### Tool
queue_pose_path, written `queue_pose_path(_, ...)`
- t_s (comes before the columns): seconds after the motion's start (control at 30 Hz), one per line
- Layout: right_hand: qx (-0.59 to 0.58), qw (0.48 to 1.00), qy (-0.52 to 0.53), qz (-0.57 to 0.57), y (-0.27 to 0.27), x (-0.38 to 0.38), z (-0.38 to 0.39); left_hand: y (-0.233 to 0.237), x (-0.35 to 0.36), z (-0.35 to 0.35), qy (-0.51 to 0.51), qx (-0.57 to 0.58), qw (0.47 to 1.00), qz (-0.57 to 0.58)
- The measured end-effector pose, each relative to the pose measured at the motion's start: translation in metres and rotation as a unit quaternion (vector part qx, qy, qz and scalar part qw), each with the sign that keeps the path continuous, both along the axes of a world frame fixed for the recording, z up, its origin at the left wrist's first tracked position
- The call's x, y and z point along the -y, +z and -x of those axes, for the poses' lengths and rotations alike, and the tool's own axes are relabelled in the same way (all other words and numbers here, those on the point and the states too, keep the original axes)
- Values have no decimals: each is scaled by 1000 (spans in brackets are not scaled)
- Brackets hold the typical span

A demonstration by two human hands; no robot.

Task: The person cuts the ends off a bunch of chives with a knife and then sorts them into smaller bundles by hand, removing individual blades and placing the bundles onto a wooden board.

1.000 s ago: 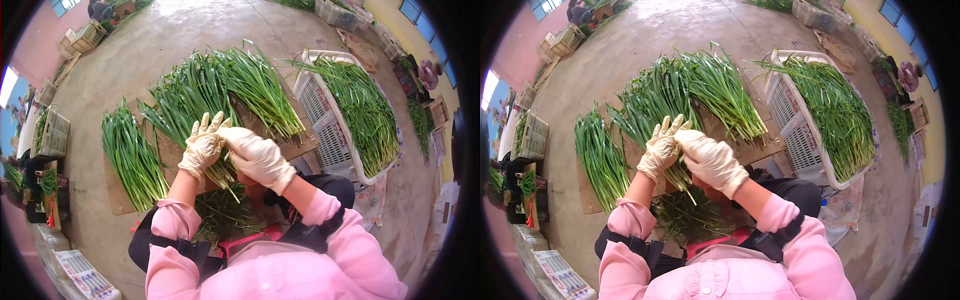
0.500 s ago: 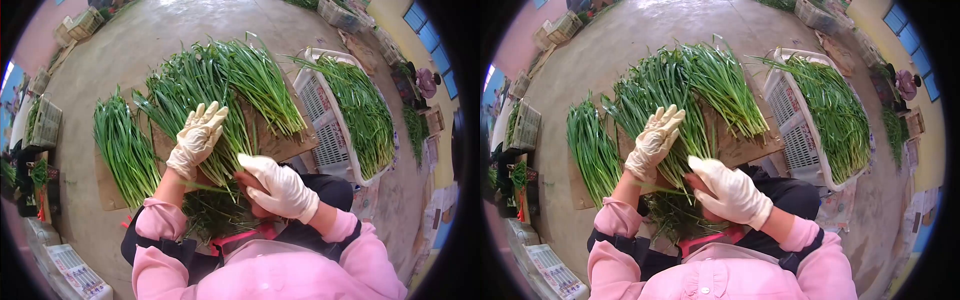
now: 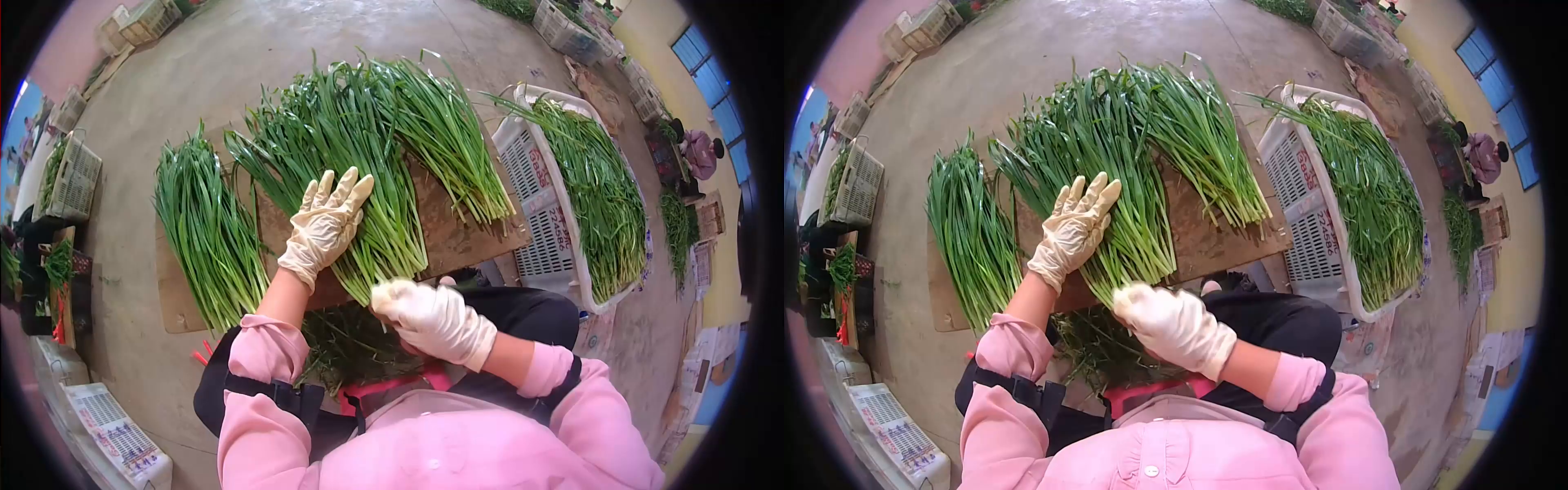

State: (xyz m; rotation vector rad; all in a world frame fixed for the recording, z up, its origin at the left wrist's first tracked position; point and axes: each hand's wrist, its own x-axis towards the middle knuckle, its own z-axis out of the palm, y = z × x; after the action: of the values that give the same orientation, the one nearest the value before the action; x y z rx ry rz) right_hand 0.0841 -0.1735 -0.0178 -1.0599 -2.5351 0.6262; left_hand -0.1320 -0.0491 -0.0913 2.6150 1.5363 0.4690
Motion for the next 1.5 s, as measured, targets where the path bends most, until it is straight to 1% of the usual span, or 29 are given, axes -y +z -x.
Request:
queue_pose_path(0.03, -82, 995, -36, -35, 21, -9, 15, 1, 1, -1, 1, 8, 1000, -11)
queue_pose_path(0.1, -114, 983, -58, -134, 15, -35, 43, -13, -3, 1, 1, -6, 1000, -10)
queue_pose_path(0.2, 76, 993, -37, -86, -39, -41, 62, -4, -4, 1, 2, -42, 998, 38)
queue_pose_path(0.23, 62, 992, -11, -108, -39, -32, 56, -1, -2, 1, 2, -31, 999, 39)
queue_pose_path(0.33, 133, 990, 41, 13, -36, 14, 30, -1, 6, 3, 0, -7, 999, 32)
queue_pose_path(0.43, 227, 949, 104, 192, -35, 46, -9, 9, 6, 4, 4, 10, 999, 34)
queue_pose_path(0.47, 176, 970, 110, 129, -39, 55, -22, 13, 8, 6, 9, 20, 999, 37)
queue_pose_path(0.5, 165, 966, 48, 194, -3, 45, -13, 15, 14, 8, 24, 75, 997, -3)
queue_pose_path(0.6, 55, 978, -109, 170, -13, 35, -15, 52, 39, 20, 41, 270, 956, -105)
queue_pose_path(0.63, 56, 976, -98, 188, -4, 26, -7, 54, 47, 27, 52, 287, 946, -145)
queue_pose_path(0.7, 78, 959, -131, 240, -28, 13, 0, 52, 70, 40, 89, 390, 908, -125)
queue_pose_path(0.77, -29, 887, -184, 422, -26, 12, 17, 23, 95, 51, 155, 511, 844, -41)
queue_pose_path(0.83, -200, 758, -227, 578, -38, 17, 29, 37, 130, 48, 179, 649, 725, 146)
queue_pose_path(0.87, -186, 768, -219, 572, -30, 20, 28, 44, 147, 48, 196, 640, 715, 201)
queue_pose_path(0.9, -184, 740, -198, 616, -7, 18, 28, 50, 162, 47, 213, 630, 702, 254)
queue_pose_path(0.97, -284, 713, -129, 628, 22, 35, 28, 70, 185, 41, 236, 591, 679, 366)
queue_pose_path(1.0, -281, 713, -137, 627, 49, 45, 35, 73, 193, 37, 205, 595, 651, 425)
queue_pose_path(1.03, -320, 693, -111, 636, 44, 55, 36, 80, 196, 31, 171, 595, 621, 481)
queue_pose_path(1.1, -280, 677, -100, 674, 32, 67, 44, 103, 212, 13, 145, 639, 546, 522)
queue_pose_path(1.13, -264, 739, -80, 615, 29, 79, 47, 100, 215, 15, 111, 657, 524, 530)
queue_pose_path(1.17, -243, 719, -69, 647, 20, 87, 49, 102, 224, 13, 140, 680, 475, 541)
queue_pose_path(1.23, -121, 777, 3, 617, 25, 88, 48, 97, 237, 21, 90, 716, 499, 479)
queue_pose_path(1.27, -67, 833, 111, 537, 23, 82, 43, 99, 243, 25, 83, 757, 480, 437)
queue_pose_path(1.3, -112, 870, 171, 448, 22, 81, 43, 113, 249, 31, 66, 806, 449, 380)
queue_pose_path(1.37, 23, 911, 208, 354, 43, 50, 49, 137, 256, 51, 108, 820, 481, 289)
queue_pose_path(1.4, -66, 966, 121, 219, 24, 49, 43, 141, 257, 61, 35, 850, 463, 248)
queue_pose_path(1.43, -70, 991, 62, 100, 11, 36, 45, 143, 256, 71, -39, 872, 442, 204)
queue_pose_path(1.47, -19, 999, -3, 51, 2, 25, 44, 145, 246, 79, -131, 857, 456, 201)
queue_pose_path(1.5, -3, 999, -42, -22, -18, 12, 45, 144, 239, 80, -107, 882, 402, 220)
